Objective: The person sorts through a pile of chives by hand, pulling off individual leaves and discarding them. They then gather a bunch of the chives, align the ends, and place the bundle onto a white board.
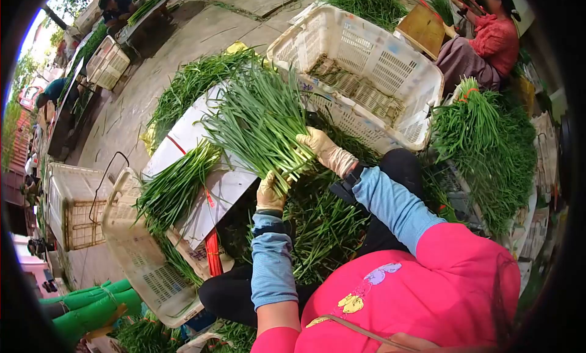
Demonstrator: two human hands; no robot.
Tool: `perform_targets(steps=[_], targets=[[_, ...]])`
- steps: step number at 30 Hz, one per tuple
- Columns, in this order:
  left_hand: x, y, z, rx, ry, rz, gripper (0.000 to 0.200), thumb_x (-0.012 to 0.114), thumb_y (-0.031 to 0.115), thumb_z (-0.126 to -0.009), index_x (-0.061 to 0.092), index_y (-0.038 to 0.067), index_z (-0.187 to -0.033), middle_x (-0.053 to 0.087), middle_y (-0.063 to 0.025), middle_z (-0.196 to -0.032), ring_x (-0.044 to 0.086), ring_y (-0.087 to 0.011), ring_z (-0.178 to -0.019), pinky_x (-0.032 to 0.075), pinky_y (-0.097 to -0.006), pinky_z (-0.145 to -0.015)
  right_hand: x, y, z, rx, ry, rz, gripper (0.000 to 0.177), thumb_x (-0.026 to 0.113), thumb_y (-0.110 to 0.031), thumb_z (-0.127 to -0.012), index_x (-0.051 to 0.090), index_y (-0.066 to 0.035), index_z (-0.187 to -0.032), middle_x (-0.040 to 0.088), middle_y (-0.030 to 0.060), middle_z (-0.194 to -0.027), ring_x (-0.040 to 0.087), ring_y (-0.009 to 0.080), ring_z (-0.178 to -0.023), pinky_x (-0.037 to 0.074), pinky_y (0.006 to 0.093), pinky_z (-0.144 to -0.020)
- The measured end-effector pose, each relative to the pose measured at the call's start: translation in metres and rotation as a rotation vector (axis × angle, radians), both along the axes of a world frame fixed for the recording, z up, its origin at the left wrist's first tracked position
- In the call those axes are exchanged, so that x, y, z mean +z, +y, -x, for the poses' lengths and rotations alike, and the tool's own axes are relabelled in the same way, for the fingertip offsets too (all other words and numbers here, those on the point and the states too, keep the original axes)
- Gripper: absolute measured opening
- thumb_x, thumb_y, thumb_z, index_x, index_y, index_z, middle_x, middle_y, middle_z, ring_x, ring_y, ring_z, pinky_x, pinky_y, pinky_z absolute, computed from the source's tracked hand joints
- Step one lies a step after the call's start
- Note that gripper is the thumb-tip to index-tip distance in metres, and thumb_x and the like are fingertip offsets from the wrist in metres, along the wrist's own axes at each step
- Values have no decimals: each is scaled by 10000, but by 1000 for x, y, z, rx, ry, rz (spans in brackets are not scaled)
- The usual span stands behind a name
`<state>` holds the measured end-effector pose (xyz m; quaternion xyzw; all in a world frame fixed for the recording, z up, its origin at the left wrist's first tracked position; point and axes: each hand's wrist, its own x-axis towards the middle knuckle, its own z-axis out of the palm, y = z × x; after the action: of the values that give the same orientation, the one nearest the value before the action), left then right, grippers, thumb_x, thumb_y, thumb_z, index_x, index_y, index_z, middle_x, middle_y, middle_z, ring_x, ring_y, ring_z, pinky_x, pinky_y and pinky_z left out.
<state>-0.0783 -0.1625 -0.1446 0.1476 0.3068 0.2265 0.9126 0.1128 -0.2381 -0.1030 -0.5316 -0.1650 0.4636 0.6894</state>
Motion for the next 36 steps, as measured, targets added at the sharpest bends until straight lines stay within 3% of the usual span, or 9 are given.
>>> perform_targets(steps=[3, 6, 9, 10, 20, 25, 29, 31, 36], targets=[[-12, -4, 0, 19, -12, 60, 226, 536, 224, -901, 562, 33, -1019, 621, -102, -966, 611, -310, -846, 527, -465, -719, -8, 2, 0, -26, 137, 2, 295, 559, -198, -896, 519, -2, -1112, 598, 62, -847, 572, 142, -640, 513, 300, -586], [-21, -3, 1, 7, 10, 60, 259, 542, 256, -894, 567, 40, -1034, 633, -111, -957, 622, -310, -820, 532, -466, -699, -20, -4, -10, 84, -159, 226, 344, 562, -262, -897, 511, 4, -1108, 580, 67, -889, 584, 133, -636, 511, 301, -550], [-16, -2, 6, -7, 15, 58, 287, 548, 279, -888, 561, 48, -1057, 637, -109, -960, 624, -310, -826, 531, -465, -705, -21, 1, -14, 58, -886, 653, 609, 545, -480, -849, 473, 5, -1210, 588, 237, -1089, 609, 336, -953, 478, 389, -833], [-11, -4, 7, -15, 3, 32, 295, 548, 301, -885, 558, 64, -1061, 633, -100, -985, 623, -301, -834, 530, -468, -702, -15, -5, -13, 95, -802, 673, 676, 545, -517, -819, 437, -21, -1265, 526, 282, -1178, 512, 392, -1106, 404, 395, -946], [-20, -2, 16, 65, 355, -211, 174, 593, 200, -853, 540, 62, -945, 597, -67, -801, 604, -259, -604, 545, -430, -581, 21, -17, -1, 138, -1042, 766, 545, 592, -370, -804, 452, -86, -1247, 532, 198, -1195, 528, 338, -1094, 425, 392, -920], [-20, 7, 21, -81, 341, -255, 205, 504, 201, -894, 528, 35, -1012, 623, -97, -869, 628, -273, -707, 545, -423, -619, 39, -13, 16, -55, -1413, 440, 336, 629, -329, -784, 567, -83, -1005, 559, 143, -971, 574, 309, -909, 458, 398, -811], [-20, 12, 17, -223, 314, -188, 315, 392, 252, -933, 522, 28, -1111, 636, -122, -962, 635, -273, -826, 539, -429, -714, 68, 6, 42, 278, -1254, 697, 359, 656, -409, -771, 577, -84, -901, 618, 117, -877, 603, 281, -862, 471, 378, -764], [-11, 10, 16, -188, 328, -142, 268, 434, 209, -900, 528, 49, -1094, 642, -111, -918, 633, -248, -706, 544, -380, -606, 57, 16, 47, 279, -1305, 710, 372, 669, -424, -759, 581, -79, -868, 631, 114, -856, 613, 298, -811, 479, 384, -720], [-15, 10, 26, -174, 289, -173, 256, 424, 210, -923, 538, 27, -1061, 634, -117, -933, 632, -273, -802, 539, -437, -712, 35, 25, 46, 297, -1307, 849, 318, 650, -351, -767, 576, -71, -899, 635, 126, -891, 619, 304, -840, 481, 394, -744]])
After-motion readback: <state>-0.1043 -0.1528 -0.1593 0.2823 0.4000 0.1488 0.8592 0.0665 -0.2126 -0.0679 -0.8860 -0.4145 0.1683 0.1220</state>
